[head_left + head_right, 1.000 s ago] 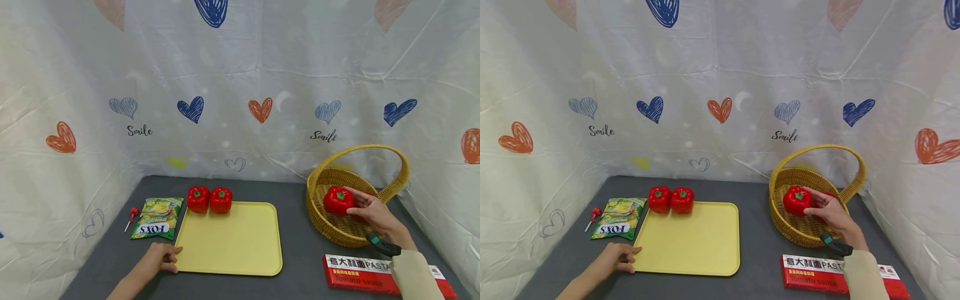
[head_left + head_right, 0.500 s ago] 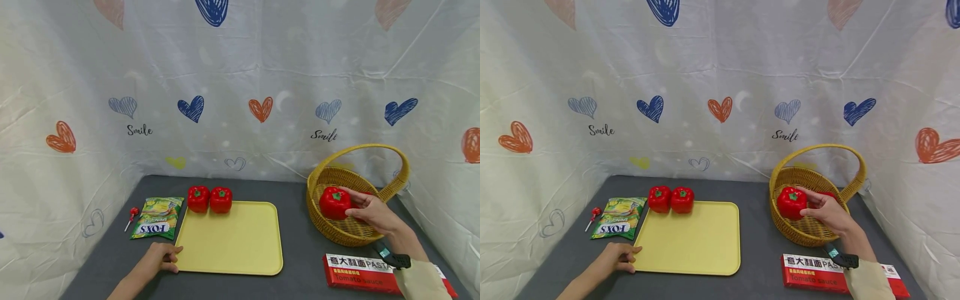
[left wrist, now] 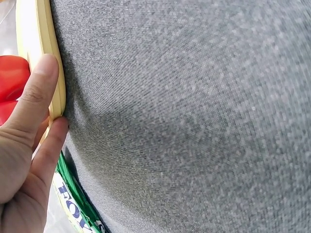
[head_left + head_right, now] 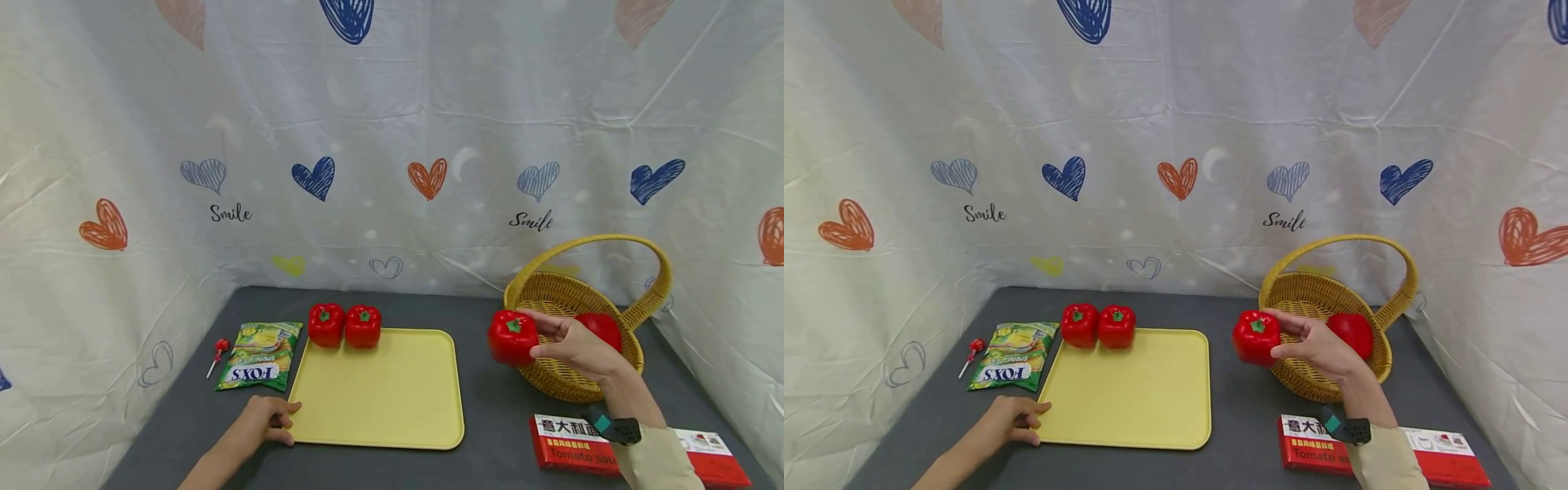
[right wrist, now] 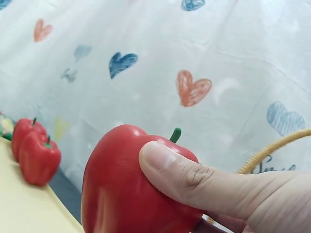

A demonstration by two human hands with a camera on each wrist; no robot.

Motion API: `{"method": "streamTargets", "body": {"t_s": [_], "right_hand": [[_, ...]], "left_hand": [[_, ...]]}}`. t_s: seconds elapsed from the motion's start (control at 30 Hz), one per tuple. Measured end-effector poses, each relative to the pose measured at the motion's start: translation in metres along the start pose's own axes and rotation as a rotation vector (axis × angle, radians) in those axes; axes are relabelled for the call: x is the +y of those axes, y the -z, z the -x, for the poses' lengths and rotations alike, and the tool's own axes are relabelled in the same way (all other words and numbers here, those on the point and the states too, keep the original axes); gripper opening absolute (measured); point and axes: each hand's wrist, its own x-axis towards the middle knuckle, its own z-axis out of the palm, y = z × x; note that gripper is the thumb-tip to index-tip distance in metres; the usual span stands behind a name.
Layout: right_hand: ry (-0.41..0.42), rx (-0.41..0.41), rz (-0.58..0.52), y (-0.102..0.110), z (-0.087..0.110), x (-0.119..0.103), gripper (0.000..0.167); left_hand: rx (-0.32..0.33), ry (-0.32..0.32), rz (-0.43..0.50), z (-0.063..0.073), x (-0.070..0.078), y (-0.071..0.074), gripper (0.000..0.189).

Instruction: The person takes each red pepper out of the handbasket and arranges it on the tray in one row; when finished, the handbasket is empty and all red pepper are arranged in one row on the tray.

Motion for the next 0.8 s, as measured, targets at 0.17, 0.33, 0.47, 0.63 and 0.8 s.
{"method": "streamTargets", "body": {"t_s": [0.17, 0.33, 0.47, 0.63, 0.8], "right_hand": [[0.007, -0.022, -0.046, -0.015, -0.021, 0.01, 0.054], [0.027, -0.009, -0.031, -0.027, -0.045, 0.021, 0.058], [0.027, -0.025, -0.039, -0.032, -0.068, 0.034, 0.064], [-0.008, -0.068, -0.056, -0.035, -0.094, 0.053, 0.069], [-0.034, -0.103, -0.062, -0.037, -0.117, 0.07, 0.073]], "left_hand": [[0.006, 0.008, 0.0, 0.001, -0.001, -0.001, 0.03], [0.022, -0.005, 0.017, 0.0, -0.002, 0.0, 0.03], [0.042, -0.034, 0.011, -0.001, -0.002, 0.0, 0.03], [0.039, -0.035, 0.024, -0.001, -0.002, 0.0, 0.029], [0.035, -0.02, 0.035, 0.0, -0.002, 0.001, 0.029]]}}
